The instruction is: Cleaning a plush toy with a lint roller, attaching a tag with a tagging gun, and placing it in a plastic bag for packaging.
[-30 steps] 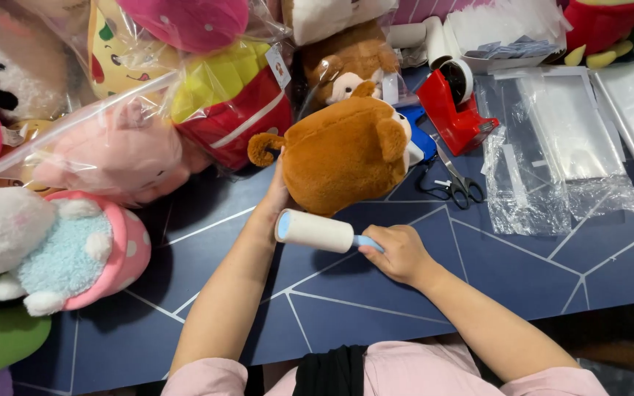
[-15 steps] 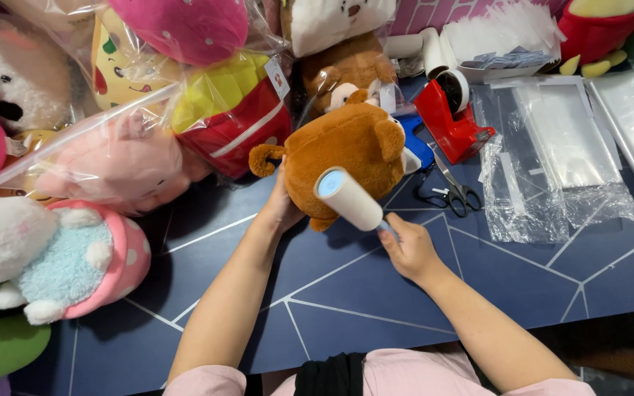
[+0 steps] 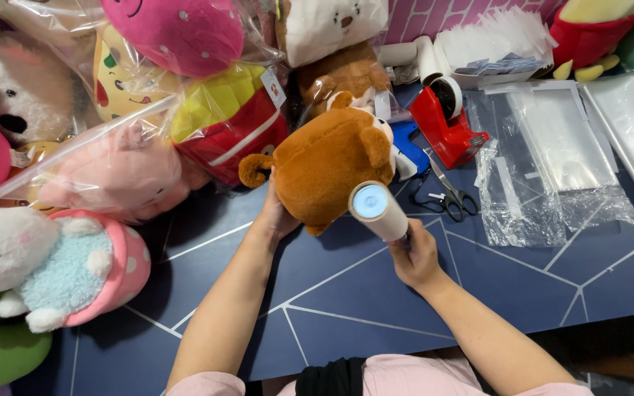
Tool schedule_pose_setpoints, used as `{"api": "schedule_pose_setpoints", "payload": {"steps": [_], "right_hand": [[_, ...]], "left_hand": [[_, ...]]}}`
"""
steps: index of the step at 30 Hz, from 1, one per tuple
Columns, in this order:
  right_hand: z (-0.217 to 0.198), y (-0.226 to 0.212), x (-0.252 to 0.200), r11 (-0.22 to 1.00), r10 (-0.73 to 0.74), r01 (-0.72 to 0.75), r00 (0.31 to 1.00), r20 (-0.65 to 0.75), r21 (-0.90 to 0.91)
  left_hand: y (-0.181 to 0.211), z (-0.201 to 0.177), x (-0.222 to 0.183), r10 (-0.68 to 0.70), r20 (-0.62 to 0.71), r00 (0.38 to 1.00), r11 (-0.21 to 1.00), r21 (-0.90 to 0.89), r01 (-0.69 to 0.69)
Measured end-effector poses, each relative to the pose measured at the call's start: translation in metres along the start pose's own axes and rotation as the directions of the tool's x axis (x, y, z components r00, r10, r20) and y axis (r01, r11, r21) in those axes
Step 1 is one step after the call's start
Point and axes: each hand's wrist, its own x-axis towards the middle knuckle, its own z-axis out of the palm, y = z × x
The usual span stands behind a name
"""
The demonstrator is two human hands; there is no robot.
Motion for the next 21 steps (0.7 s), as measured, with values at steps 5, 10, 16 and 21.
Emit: {"api": "schedule_pose_setpoints", "payload": {"steps": [5, 10, 16, 21], "right_hand": [[0.002, -0.008, 0.015, 0.979, 0.195, -0.199, 0.978, 0.068, 0.053], [0.003, -0.020, 0.017, 0.972, 0.232, -0.234, 0.949, 0.216, -0.013], [0.011, -0.042, 0.024, 0.987, 0.137, -0.086, 0.886, 0.443, -0.133], [0.006, 0.002, -0.004, 0.988, 0.124, -0.112, 0.985, 0.123, -0.102]], "left_hand": [[0.023, 0.031, -0.003, 0.033, 0.048, 0.998, 0.992, 0.120, -0.038], [0.058, 0.103, -0.029, -0.022, -0.001, 1.000, 0.919, 0.393, 0.021], [0.032, 0.047, -0.001, -0.095, -0.203, 0.975, 0.901, 0.399, 0.170], [0.005, -0.015, 0.016, 0.019, 0.128, 0.992, 0.993, -0.119, -0.003]]}}
